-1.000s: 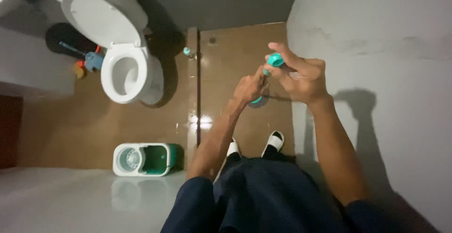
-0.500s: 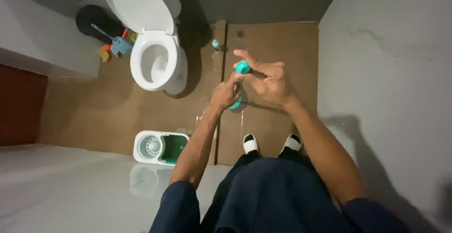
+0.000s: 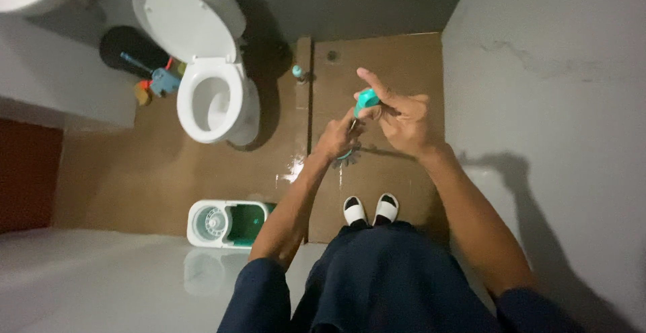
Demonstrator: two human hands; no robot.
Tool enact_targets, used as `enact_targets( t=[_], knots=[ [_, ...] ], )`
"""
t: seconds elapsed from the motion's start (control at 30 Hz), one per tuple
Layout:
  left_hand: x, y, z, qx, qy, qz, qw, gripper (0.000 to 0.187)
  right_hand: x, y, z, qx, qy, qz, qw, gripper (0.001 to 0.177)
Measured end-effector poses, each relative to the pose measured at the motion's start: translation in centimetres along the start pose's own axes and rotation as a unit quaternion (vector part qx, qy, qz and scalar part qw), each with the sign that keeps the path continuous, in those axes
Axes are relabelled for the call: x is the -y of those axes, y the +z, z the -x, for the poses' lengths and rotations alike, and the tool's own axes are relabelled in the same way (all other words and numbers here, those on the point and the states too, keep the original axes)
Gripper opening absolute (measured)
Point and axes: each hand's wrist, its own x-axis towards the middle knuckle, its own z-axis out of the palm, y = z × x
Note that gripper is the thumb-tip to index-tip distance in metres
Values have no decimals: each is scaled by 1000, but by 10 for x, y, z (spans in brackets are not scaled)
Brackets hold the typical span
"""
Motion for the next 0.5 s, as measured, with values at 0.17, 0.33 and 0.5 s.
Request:
enact_targets(
  t=[0.17,0.33,0.5],
  knots=[
    [-17,61,-35,22,24,-1,999,50,14,-58,22,-31,87,41,995,58],
    [-61,115,-68,70,103,60,990,64,20,-118,48,-82,125,75,986,55],
    [-58,182,-109,138,178,76,971,64,32,-159,70,-145,162,156,964,52]
  ],
)
